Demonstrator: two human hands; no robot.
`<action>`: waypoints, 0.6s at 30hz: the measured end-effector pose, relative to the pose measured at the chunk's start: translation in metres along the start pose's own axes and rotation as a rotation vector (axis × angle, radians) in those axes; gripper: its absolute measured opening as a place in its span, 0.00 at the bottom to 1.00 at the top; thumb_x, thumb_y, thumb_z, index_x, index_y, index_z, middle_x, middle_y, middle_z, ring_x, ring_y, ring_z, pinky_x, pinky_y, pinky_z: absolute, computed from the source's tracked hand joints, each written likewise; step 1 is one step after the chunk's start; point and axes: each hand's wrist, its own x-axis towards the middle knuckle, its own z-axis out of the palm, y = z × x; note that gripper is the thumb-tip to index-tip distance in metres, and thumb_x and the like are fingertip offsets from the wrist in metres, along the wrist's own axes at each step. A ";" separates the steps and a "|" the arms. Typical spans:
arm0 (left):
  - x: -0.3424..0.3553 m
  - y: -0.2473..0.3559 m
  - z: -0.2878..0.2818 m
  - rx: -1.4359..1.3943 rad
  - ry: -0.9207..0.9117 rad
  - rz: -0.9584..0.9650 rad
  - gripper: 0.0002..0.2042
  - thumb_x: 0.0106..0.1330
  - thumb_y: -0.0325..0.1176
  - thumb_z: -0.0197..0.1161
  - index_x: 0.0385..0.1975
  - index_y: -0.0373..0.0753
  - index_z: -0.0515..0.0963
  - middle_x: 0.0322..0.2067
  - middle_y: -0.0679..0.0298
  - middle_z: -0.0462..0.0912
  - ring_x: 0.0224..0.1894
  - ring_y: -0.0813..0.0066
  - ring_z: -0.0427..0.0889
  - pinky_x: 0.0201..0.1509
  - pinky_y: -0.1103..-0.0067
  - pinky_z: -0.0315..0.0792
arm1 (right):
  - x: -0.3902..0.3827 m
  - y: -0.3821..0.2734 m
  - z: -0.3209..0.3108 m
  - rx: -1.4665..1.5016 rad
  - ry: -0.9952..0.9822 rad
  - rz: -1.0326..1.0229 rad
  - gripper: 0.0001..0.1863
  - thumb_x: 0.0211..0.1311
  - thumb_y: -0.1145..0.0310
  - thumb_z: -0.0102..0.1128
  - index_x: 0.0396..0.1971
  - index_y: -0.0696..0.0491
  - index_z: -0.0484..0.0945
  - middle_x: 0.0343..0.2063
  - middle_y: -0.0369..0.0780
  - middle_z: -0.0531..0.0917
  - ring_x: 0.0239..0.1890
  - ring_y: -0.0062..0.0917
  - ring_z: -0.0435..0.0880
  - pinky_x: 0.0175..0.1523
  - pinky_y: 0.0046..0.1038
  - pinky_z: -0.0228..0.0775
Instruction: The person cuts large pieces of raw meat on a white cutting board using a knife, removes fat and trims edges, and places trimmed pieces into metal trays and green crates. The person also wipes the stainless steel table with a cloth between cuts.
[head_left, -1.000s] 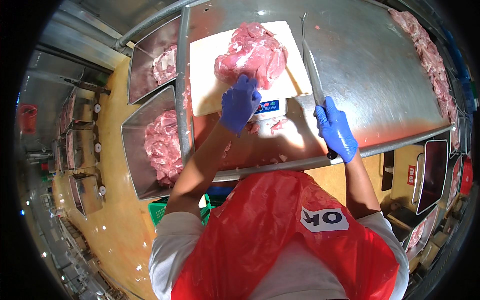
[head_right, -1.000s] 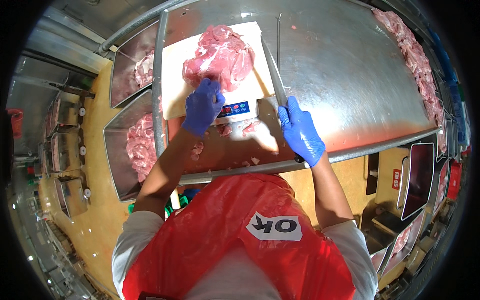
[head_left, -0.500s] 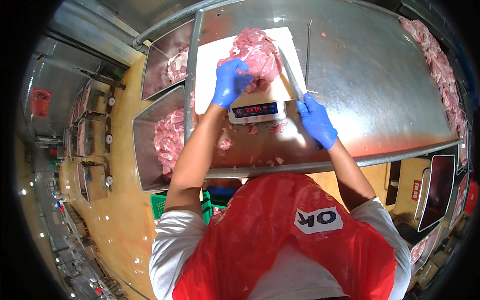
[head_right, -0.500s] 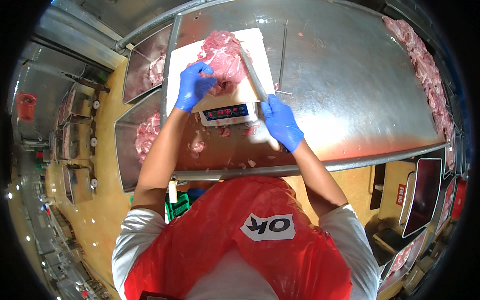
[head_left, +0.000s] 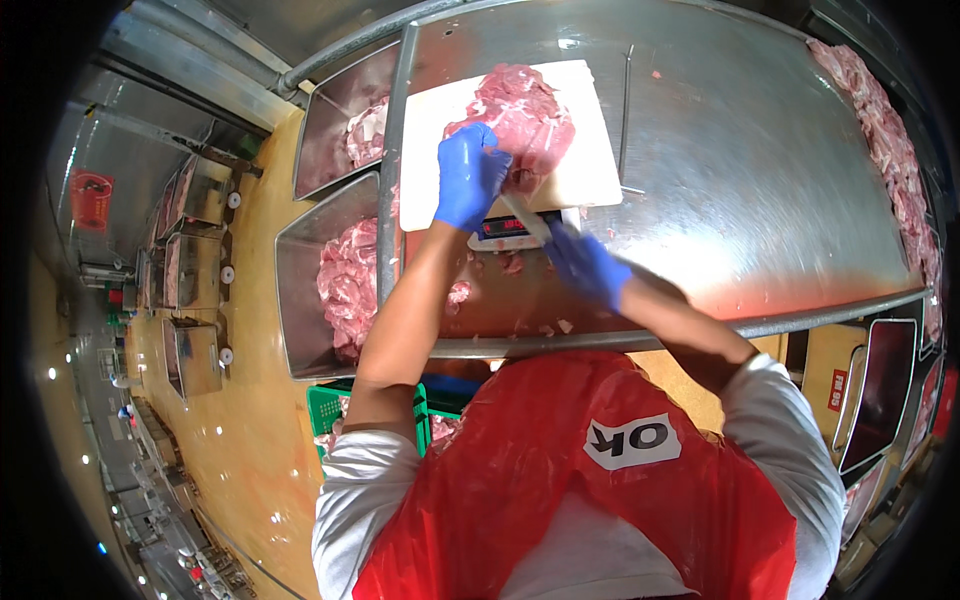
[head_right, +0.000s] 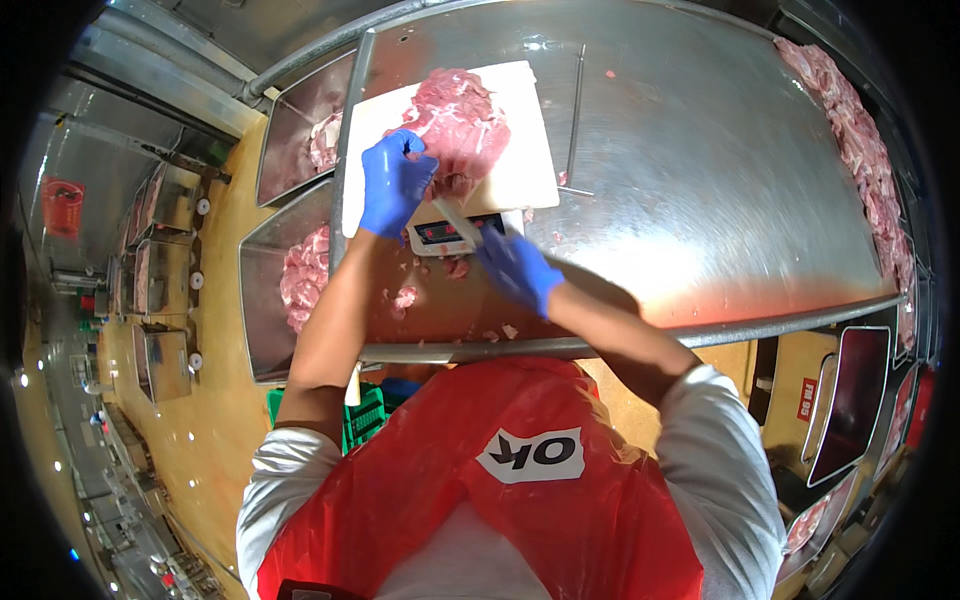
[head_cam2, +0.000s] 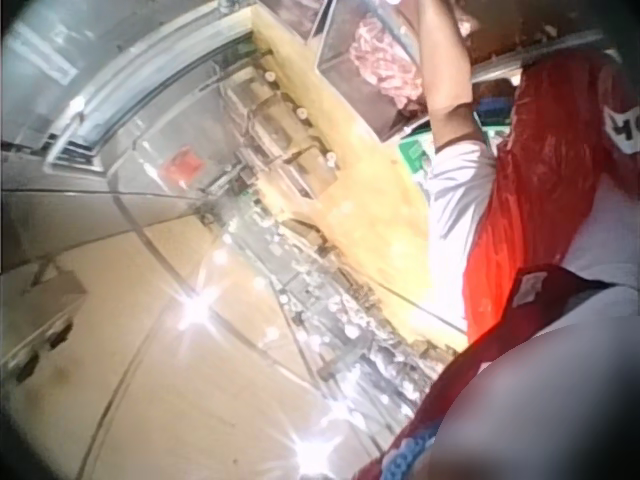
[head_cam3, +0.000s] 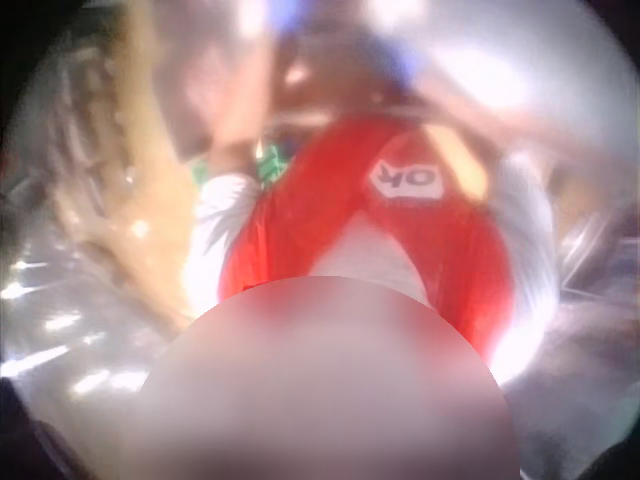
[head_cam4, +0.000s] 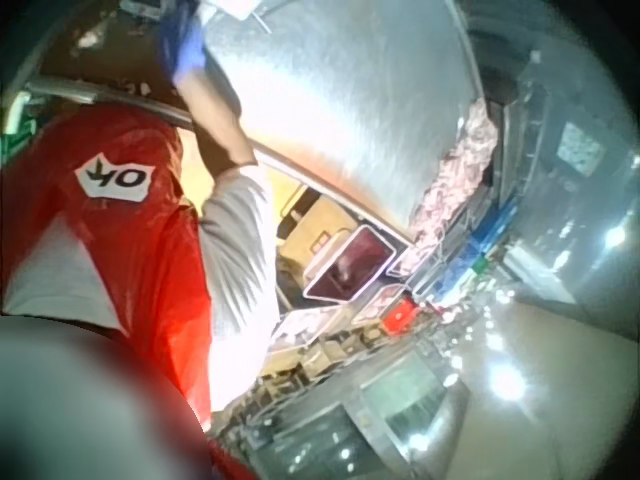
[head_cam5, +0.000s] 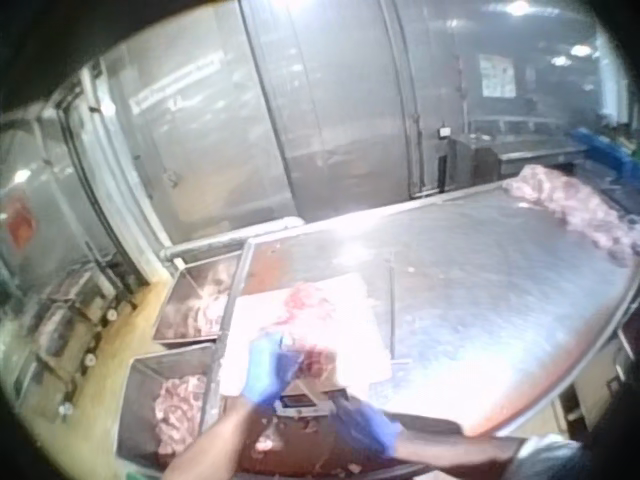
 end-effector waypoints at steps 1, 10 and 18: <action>-0.002 0.006 -0.010 0.017 0.030 0.011 0.05 0.51 0.22 0.65 0.21 0.34 0.74 0.16 0.68 0.73 0.21 0.83 0.70 0.27 0.78 0.70 | -0.027 0.002 0.006 -0.265 -0.004 -0.202 0.12 0.71 0.64 0.50 0.43 0.57 0.68 0.19 0.51 0.78 0.25 0.54 0.79 0.29 0.49 0.68; -0.006 0.095 -0.148 -0.125 0.447 0.245 0.05 0.52 0.19 0.66 0.26 0.36 0.79 0.24 0.70 0.78 0.28 0.85 0.74 0.35 0.84 0.71 | -0.002 -0.072 0.028 -0.217 -0.175 -0.146 0.10 0.72 0.64 0.50 0.40 0.56 0.67 0.22 0.52 0.80 0.25 0.54 0.80 0.29 0.50 0.71; 0.106 -0.006 -0.309 0.077 1.188 0.718 0.11 0.64 0.29 0.61 0.23 0.26 0.78 0.24 0.54 0.83 0.25 0.71 0.81 0.33 0.77 0.74 | -0.049 -0.064 -0.043 -0.123 -0.023 0.236 0.12 0.75 0.61 0.48 0.45 0.54 0.73 0.27 0.54 0.79 0.27 0.52 0.78 0.31 0.43 0.71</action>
